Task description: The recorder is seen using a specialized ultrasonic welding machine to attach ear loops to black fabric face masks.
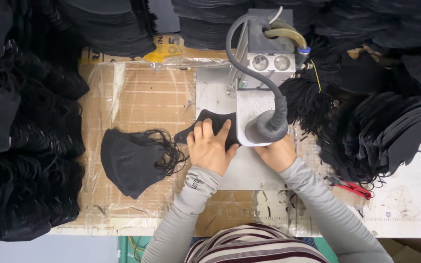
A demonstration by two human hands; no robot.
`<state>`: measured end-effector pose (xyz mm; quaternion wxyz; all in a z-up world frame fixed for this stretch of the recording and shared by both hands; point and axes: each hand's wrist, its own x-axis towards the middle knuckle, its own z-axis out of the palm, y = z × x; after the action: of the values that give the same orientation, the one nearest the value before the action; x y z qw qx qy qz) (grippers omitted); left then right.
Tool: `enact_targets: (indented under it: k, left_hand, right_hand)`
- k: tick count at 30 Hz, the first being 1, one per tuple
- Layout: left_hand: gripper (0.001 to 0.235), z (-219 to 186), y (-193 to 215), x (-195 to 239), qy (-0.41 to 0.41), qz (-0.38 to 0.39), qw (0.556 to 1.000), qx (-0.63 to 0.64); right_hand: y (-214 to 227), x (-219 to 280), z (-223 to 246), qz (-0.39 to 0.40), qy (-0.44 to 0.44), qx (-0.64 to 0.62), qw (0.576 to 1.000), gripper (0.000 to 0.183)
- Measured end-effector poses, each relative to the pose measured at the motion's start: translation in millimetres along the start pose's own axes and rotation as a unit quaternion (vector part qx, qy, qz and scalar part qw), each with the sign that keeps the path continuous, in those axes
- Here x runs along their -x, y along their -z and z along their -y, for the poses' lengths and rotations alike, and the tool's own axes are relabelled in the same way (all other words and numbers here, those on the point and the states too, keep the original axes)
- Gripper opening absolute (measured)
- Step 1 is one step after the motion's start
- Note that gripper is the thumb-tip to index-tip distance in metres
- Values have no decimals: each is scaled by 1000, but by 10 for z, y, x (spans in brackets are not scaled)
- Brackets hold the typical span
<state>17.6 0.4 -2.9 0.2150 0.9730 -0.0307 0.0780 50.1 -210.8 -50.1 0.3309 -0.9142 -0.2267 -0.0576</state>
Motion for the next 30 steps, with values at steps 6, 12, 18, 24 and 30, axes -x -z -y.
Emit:
enact_targets:
  k: [6, 12, 18, 24, 30]
  left_hand:
    - [69, 22, -2, -14, -7, -7, 1000, -5]
    - [70, 23, 3, -58, -2, -4, 1000, 5]
    - [71, 22, 28, -75, -11, 7, 1000, 6]
    - [76, -14, 11, 101, -12, 4, 1000, 4]
    - [53, 81, 541, 580, 37, -72, 974, 211]
  right_hand:
    - [-78, -77, -49, 8, -4, 8, 1000, 24]
    - [-157, -121, -121, 5, 26, 29, 999, 16]
    - [-199, -59, -173, -2, 75, 50, 996, 25]
    - [1054, 216, 533, -75, 16, -44, 996, 15]
    - [2054, 1031, -158, -211, -185, 173, 944, 45]
